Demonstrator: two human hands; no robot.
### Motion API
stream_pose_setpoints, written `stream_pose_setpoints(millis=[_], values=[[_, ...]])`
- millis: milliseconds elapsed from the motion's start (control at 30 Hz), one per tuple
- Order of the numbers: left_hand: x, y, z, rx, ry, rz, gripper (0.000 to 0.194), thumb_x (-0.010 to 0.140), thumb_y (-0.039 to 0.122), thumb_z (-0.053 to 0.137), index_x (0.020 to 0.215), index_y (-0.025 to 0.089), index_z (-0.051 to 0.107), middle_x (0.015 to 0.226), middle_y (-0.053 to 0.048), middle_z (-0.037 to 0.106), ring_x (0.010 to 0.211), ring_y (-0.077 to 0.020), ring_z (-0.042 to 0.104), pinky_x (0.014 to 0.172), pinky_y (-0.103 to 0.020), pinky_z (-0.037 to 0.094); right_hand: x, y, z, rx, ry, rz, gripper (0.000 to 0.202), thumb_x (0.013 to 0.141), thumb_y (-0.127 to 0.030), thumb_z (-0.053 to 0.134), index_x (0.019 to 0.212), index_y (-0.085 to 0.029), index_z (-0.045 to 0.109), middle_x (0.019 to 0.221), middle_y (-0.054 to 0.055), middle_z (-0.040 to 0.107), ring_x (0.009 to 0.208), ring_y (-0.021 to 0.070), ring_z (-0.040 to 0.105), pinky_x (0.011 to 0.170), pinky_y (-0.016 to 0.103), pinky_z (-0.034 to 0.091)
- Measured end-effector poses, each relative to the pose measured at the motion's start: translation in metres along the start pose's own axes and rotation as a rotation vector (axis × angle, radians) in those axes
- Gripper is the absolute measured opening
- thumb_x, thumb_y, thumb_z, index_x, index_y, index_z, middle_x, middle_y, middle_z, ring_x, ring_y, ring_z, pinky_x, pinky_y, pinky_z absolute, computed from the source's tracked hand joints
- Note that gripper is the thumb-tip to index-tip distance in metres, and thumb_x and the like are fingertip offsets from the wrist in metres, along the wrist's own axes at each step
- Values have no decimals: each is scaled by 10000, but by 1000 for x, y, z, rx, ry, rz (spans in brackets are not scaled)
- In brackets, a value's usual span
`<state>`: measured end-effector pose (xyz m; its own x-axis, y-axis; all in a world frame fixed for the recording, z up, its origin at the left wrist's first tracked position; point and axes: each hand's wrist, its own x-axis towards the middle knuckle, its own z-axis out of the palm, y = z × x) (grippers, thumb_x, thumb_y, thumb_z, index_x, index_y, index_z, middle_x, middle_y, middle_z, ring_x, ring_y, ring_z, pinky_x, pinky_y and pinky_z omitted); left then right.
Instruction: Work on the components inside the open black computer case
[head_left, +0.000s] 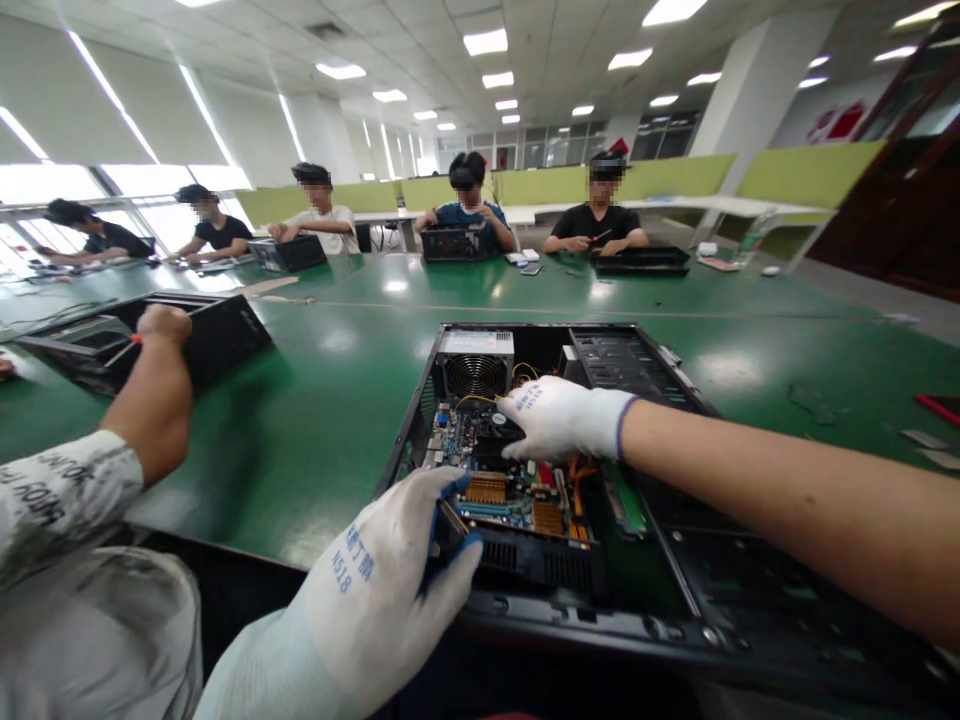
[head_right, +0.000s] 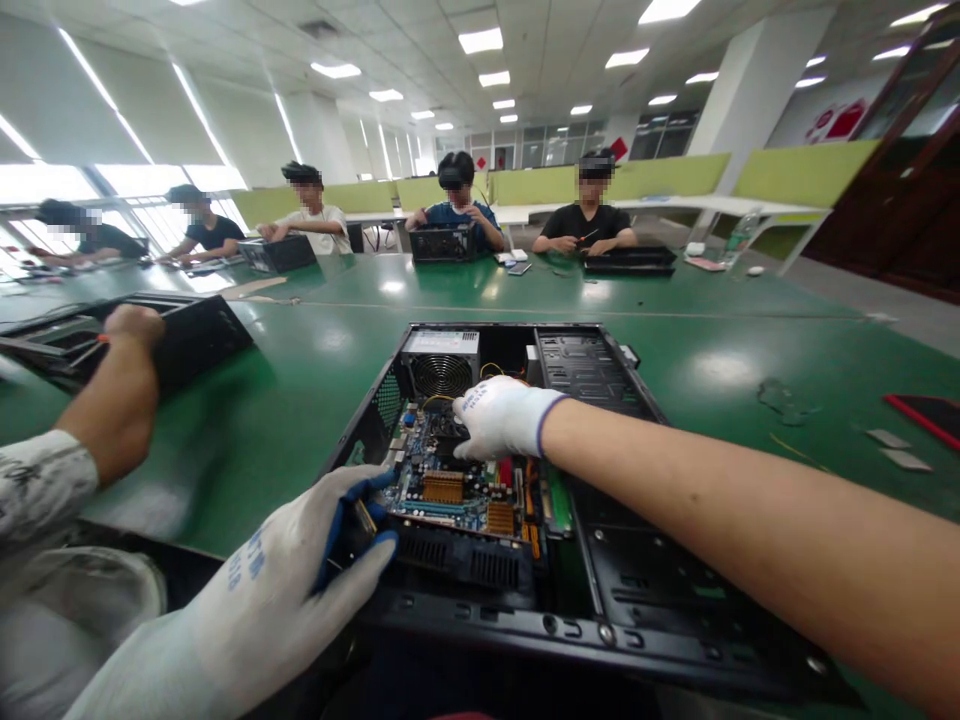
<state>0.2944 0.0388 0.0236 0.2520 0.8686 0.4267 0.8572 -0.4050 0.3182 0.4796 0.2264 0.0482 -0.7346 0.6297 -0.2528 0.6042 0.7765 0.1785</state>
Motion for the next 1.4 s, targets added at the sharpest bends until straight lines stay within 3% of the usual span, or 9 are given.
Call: stream_pose_setpoints(millis=[133, 233, 333, 533, 733, 833, 933, 1100, 1400], values=[[4, 1, -4, -14, -16, 11, 421, 947, 280, 546, 1357, 246, 456, 1206, -92, 620, 1069, -209, 669, 877, -341, 592, 32, 2, 16, -80, -70, 33, 750, 795, -642, 628, 1281, -70, 613, 1194, 219, 696, 1081, 340, 680, 856, 415, 510], [5, -1, -5, 6, -30, 21, 520, 955, 275, 542, 1456, 272, 405, 1221, -93, 613, 1059, -201, 675, 854, -317, 596, 40, 3, 20, -71, -68, 44, 695, 768, -597, 660, 1236, -83, 645, 1184, 210, 699, 1058, 328, 686, 847, 405, 514], [5, -3, -4, -1, -17, 19, 574, 942, 305, 577, 1474, 265, 366, 1245, -84, 652, 1110, -209, 675, 904, -322, 588, 34, 7, 13, -72, -6, 59, 596, 711, -500, 697, 1155, -104, 689, 1161, 196, 703, 1043, 328, 685, 837, 400, 519], [9, -3, -9, -77, -22, -117, 445, 869, 328, 693, 1275, 287, 517, 1125, -1, 725, 1009, -174, 713, 864, -285, 593, 12, 25, -8, -75, 96, 207, 567, 709, -430, 662, 1150, -75, 694, 1153, 219, 694, 1024, 355, 679, 819, 425, 530], [59, -4, -22, -10, -192, -73, 433, 873, 311, 679, 1297, 260, 610, 1220, -44, 681, 1116, -213, 663, 966, -348, 549, 8, 41, -11, -25, 105, 260, 591, 692, -371, 649, 1198, -70, 682, 1188, 232, 688, 1063, 358, 669, 834, 421, 530], [101, -5, -4, 128, -326, -56, 470, 864, 297, 671, 1312, 175, 601, 1229, -96, 689, 1156, -251, 644, 1028, -384, 507, 9, 47, -8, 17, 106, 268, 608, 684, -382, 647, 1207, -73, 679, 1185, 225, 694, 1051, 348, 676, 826, 408, 534], [139, -11, 31, 298, -560, -29, 377, 836, 307, 672, 1184, 161, 661, 1129, -104, 721, 1085, -265, 671, 952, -357, 530, 9, 52, -6, 62, 115, 283, 624, 683, -414, 653, 1200, -65, 682, 1189, 226, 693, 1045, 338, 677, 825, 392, 536], [173, -32, 87, 369, -802, -15, 420, 687, 307, 805, 1085, 206, 721, 1019, -63, 757, 947, -247, 717, 835, -299, 564, 9, 56, -4, 111, 115, 295, 618, 681, -386, 641, 1210, -67, 682, 1179, 221, 703, 1042, 330, 684, 822, 381, 538], [184, -52, 127, 414, -822, -20, 608, 705, 370, 813, 1272, 225, 649, 1239, -97, 708, 1147, -275, 665, 1003, -339, 519, 10, 61, -2, 145, 144, 279, 613, 694, -415, 629, 1194, -67, 694, 1203, 228, 697, 1063, 336, 678, 836, 391, 539]])
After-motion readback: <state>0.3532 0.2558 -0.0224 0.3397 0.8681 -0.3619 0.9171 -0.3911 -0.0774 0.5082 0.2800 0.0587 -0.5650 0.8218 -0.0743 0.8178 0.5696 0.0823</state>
